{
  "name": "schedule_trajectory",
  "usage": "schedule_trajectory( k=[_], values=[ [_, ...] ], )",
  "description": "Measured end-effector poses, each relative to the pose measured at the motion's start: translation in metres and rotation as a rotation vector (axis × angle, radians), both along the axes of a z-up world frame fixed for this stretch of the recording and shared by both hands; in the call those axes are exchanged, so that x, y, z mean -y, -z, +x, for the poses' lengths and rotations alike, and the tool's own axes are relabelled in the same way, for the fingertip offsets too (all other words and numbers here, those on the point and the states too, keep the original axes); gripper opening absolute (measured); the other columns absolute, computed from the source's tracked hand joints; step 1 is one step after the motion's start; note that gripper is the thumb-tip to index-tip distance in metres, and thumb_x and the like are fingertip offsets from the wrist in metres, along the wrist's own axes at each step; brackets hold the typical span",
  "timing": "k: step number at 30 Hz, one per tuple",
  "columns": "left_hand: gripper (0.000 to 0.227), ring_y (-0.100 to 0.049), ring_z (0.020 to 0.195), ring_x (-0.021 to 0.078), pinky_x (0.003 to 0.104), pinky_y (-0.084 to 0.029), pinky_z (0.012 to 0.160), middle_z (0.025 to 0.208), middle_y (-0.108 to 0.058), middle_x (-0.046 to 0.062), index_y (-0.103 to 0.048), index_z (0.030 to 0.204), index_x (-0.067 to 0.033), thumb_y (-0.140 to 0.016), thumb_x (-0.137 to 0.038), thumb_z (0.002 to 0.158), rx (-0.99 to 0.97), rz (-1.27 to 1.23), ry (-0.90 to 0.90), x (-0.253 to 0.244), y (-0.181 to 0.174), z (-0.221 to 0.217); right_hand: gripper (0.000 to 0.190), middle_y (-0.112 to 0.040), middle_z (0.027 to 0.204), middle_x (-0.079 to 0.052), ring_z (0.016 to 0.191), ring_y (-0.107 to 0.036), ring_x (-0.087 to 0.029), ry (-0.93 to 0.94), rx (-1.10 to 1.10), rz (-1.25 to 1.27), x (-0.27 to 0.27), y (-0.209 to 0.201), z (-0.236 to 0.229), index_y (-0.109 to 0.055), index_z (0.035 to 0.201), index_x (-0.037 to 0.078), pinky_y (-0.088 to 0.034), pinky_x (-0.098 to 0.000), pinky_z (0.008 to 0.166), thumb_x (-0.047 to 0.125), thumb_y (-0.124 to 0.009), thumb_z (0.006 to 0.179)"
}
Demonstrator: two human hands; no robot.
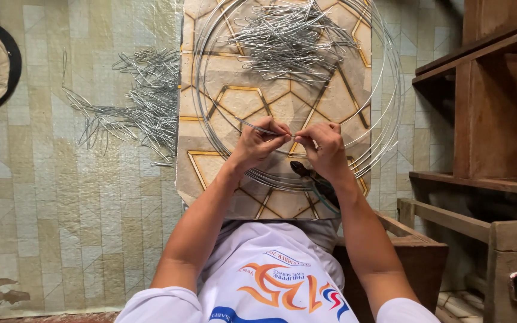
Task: Cutting metal wires into small segments using wire cutters
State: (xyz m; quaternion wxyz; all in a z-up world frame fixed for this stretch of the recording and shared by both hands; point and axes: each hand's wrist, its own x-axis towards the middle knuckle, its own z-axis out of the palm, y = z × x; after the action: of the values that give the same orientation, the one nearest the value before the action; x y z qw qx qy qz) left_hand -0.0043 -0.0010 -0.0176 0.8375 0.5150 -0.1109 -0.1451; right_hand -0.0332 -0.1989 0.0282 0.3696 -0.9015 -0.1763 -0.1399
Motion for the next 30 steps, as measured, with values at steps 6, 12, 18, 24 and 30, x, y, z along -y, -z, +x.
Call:
schedule_trajectory(
  k=[6,12,18,24,30],
  values=[
    [0.018,-0.071,0.091,0.0152,0.026,-0.06,0.081,0.097,-0.074,0.02,-0.07,0.095,0.0044,-0.084,0.004,0.083,0.05,-0.012,0.025,0.001,-0.012,0.001,0.007,-0.068,0.076,0.001,0.075,-0.069,-0.023,0.017,0.006,0.001,-0.002,0.005,-0.001,-0.075,0.094,0.017,-0.041,-0.0355,0.09,0.016,-0.081,0.091],
    [0.018,-0.072,0.09,0.0164,0.027,-0.06,0.081,0.095,-0.074,0.018,-0.074,0.094,0.0021,-0.086,0.002,0.081,0.108,0.031,0.047,0.001,-0.013,0.002,0.006,-0.068,0.076,0.002,0.075,-0.068,-0.021,0.001,0.027,0.009,0.001,0.019,-0.002,-0.075,0.093,0.017,-0.041,-0.0344,0.09,0.017,-0.081,0.092],
    [0.017,-0.072,0.089,0.0157,0.027,-0.061,0.082,0.095,-0.073,0.017,-0.073,0.095,0.0038,-0.083,0.005,0.082,0.047,-0.014,0.068,0.0,-0.006,0.003,0.006,-0.07,0.077,0.002,0.075,-0.069,-0.021,-0.006,0.024,0.019,-0.002,0.013,-0.001,-0.075,0.093,0.017,-0.042,-0.0335,0.089,0.017,-0.081,0.092],
    [0.014,-0.071,0.087,0.0177,0.028,-0.059,0.079,0.093,-0.073,0.021,-0.071,0.091,0.0053,-0.08,0.01,0.081,0.059,-0.015,0.073,-0.006,-0.018,0.003,0.005,-0.066,0.073,0.003,0.069,-0.066,-0.018,-0.042,-0.023,-0.014,-0.002,-0.002,0.0,-0.075,0.098,0.018,-0.043,-0.0302,0.088,0.02,-0.079,0.094],
    [0.014,-0.071,0.085,0.0168,0.027,-0.059,0.077,0.092,-0.074,0.021,-0.071,0.089,0.0054,-0.081,0.01,0.08,0.056,0.005,0.06,-0.006,-0.01,0.003,0.012,-0.071,0.082,0.001,0.076,-0.068,-0.017,-0.086,-0.132,-0.022,0.01,-0.028,0.001,-0.075,0.104,0.017,-0.043,-0.0339,0.092,0.023,-0.079,0.095]
  ],
)
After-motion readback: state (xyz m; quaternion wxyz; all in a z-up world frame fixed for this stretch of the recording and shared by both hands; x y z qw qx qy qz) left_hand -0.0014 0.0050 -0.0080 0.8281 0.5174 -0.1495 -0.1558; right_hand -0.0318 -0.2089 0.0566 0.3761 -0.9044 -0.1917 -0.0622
